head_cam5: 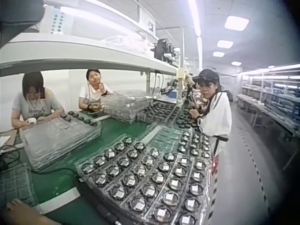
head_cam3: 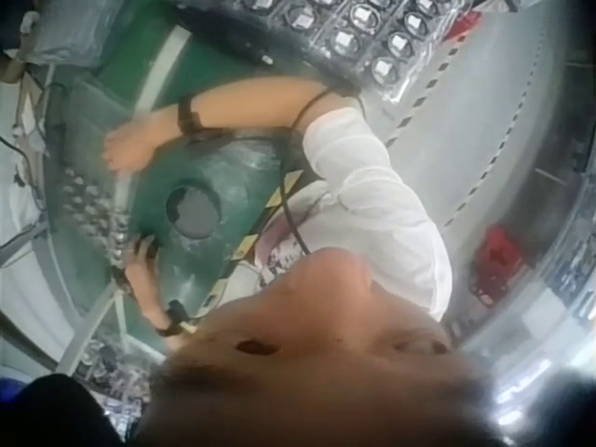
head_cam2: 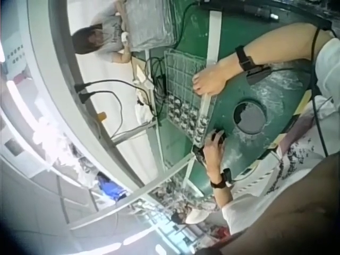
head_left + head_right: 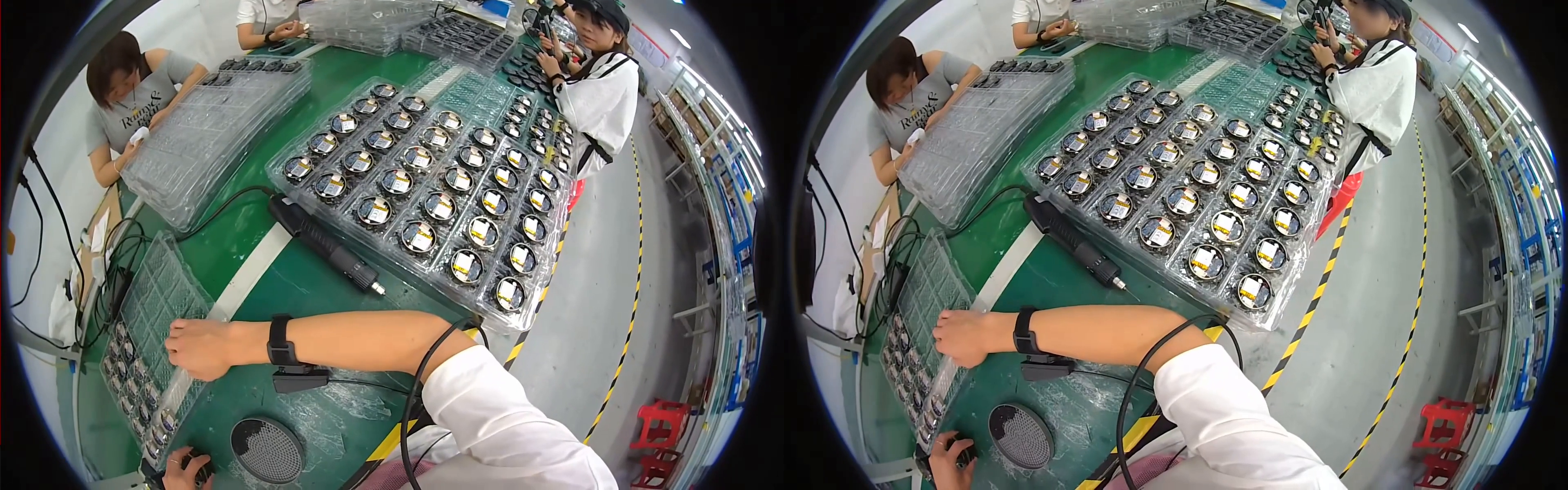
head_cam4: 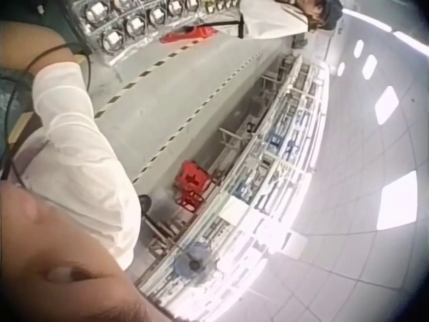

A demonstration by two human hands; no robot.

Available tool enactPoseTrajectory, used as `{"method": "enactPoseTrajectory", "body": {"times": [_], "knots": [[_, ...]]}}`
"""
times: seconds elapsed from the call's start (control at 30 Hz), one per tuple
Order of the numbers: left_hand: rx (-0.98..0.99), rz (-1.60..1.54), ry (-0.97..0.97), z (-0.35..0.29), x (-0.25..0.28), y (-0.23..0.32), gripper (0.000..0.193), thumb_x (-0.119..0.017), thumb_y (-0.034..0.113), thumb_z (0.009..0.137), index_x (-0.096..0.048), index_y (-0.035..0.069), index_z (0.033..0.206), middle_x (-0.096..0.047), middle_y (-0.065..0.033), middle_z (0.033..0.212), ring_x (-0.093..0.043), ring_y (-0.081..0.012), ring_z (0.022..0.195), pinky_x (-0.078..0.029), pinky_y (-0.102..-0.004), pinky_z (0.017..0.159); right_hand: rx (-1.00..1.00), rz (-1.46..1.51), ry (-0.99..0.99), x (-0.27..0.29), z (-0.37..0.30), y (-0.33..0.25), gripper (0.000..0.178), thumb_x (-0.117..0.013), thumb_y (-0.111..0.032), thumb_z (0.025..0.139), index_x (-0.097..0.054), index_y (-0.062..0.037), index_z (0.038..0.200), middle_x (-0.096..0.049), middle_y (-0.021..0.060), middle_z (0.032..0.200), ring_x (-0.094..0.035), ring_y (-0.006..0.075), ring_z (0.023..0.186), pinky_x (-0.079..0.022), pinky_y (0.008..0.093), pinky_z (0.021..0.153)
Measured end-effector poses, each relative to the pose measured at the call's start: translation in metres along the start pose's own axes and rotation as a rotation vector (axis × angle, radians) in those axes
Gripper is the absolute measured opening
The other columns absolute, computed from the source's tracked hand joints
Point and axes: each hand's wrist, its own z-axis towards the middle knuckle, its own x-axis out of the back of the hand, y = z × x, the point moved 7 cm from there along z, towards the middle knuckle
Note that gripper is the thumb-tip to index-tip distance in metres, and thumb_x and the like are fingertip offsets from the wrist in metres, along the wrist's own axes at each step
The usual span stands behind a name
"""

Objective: The person picks up a watch backplate and places it onto a watch body, then uses an electric screwdriver to pick up screws from a tray and drive them into the backplate.

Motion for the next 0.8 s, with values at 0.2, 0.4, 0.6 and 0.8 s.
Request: {"method": "enactPoseTrajectory", "body": {"times": [0.2, 0.4, 0.6, 0.8], "knots": [[0.070, 0.000, -0.061, 0.000, -0.001, -0.017, 0.035, -0.072, 0.006, 0.086, -0.069, 0.010, 0.121, -0.065, -0.0175, 0.123, -0.064, -0.0412, 0.108, -0.052, -0.0472, 0.090, 0.005, 0.006, 0.004, 0.000, -0.002, -0.001, 0.024, -0.067, -0.024, 0.078, -0.073, -0.0032, 0.091, -0.066, 0.0102, 0.096, -0.061, 0.0301, 0.102, -0.040, 0.0401, 0.101], [0.009, 0.042, 0.009, 0.003, 0.004, -0.017, 0.036, -0.071, 0.004, 0.086, -0.068, 0.010, 0.121, -0.065, -0.0176, 0.124, -0.065, -0.0408, 0.103, -0.052, -0.0467, 0.086, 0.004, 0.014, 0.017, 0.004, 0.000, -0.003, 0.024, -0.068, -0.023, 0.078, -0.073, -0.0031, 0.090, -0.065, 0.0102, 0.096, -0.061, 0.0301, 0.102, -0.041, 0.0402, 0.101], [0.034, -0.026, -0.017, 0.007, 0.001, -0.023, 0.037, -0.070, 0.002, 0.085, -0.068, 0.010, 0.122, -0.064, -0.0180, 0.126, -0.064, -0.0410, 0.103, -0.051, -0.0469, 0.086, -0.001, 0.017, -0.002, 0.004, -0.002, -0.001, 0.024, -0.068, -0.023, 0.078, -0.072, -0.0030, 0.091, -0.065, 0.0103, 0.096, -0.061, 0.0295, 0.102, -0.041, 0.0400, 0.101], [-0.004, 0.013, -0.006, 0.006, 0.002, -0.023, 0.040, -0.071, 0.000, 0.084, -0.067, 0.010, 0.122, -0.063, -0.0179, 0.125, -0.064, -0.0403, 0.101, -0.051, -0.0457, 0.085, 0.008, 0.031, 0.000, 0.006, -0.001, -0.002, 0.024, -0.068, -0.022, 0.079, -0.072, -0.0023, 0.092, -0.065, 0.0106, 0.097, -0.062, 0.0292, 0.101, -0.040, 0.0400, 0.102]]}}
